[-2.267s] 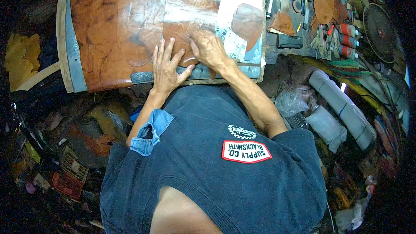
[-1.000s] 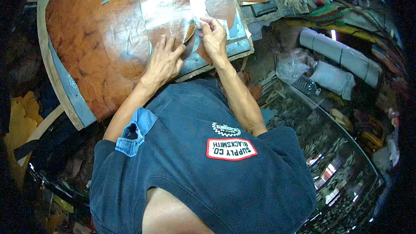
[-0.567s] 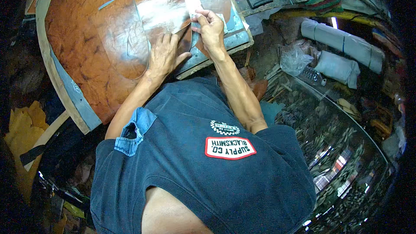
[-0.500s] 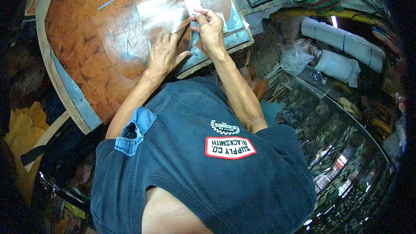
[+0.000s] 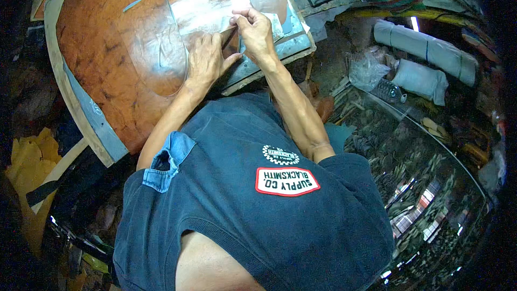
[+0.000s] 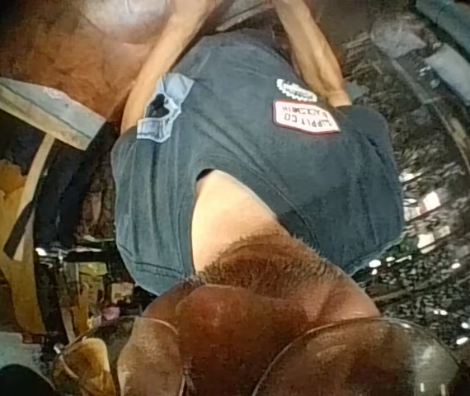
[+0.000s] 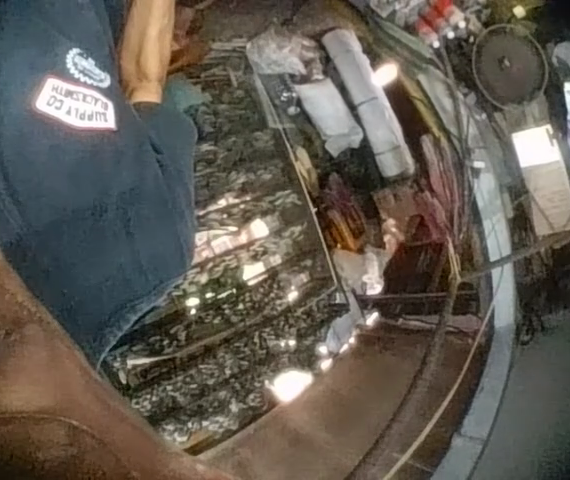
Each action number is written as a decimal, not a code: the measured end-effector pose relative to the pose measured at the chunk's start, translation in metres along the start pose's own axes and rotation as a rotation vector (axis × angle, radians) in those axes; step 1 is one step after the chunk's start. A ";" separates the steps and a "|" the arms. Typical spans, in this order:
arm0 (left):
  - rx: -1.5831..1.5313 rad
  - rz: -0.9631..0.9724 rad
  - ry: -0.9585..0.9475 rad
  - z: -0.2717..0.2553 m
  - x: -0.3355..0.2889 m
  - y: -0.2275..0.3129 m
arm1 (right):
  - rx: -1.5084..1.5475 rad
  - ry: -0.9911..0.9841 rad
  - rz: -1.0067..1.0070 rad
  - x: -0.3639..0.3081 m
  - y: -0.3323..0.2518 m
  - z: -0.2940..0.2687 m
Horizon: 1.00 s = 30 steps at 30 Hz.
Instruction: Cutting out specific shoe component shapes from a large sheet of leather using a knife and templates.
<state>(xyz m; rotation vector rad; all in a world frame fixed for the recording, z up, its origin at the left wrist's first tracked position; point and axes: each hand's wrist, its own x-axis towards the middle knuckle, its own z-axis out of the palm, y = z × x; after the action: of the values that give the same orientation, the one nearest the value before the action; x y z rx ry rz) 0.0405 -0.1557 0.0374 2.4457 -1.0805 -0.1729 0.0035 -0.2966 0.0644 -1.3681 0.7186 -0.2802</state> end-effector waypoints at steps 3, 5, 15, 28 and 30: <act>-0.040 0.019 0.024 0.002 -0.001 -0.004 | 0.028 -0.006 0.002 0.000 0.003 -0.001; -0.069 0.018 0.046 0.002 -0.001 -0.007 | 0.042 -0.011 -0.001 0.000 0.008 -0.004; -0.628 -0.224 0.133 -0.003 0.004 -0.059 | -0.560 0.003 -0.378 -0.017 0.054 0.001; -1.244 -0.406 -0.009 0.009 0.000 -0.095 | -1.015 -0.121 -0.520 -0.011 0.057 0.005; -1.225 -0.385 -0.002 0.007 0.000 -0.096 | -0.768 0.088 -0.597 -0.001 0.054 0.007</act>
<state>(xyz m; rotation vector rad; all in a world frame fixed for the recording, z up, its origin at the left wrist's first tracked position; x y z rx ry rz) 0.1021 -0.1018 -0.0124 1.4626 -0.2675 -0.7105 -0.0045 -0.2791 0.0133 -2.3144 0.4806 -0.5726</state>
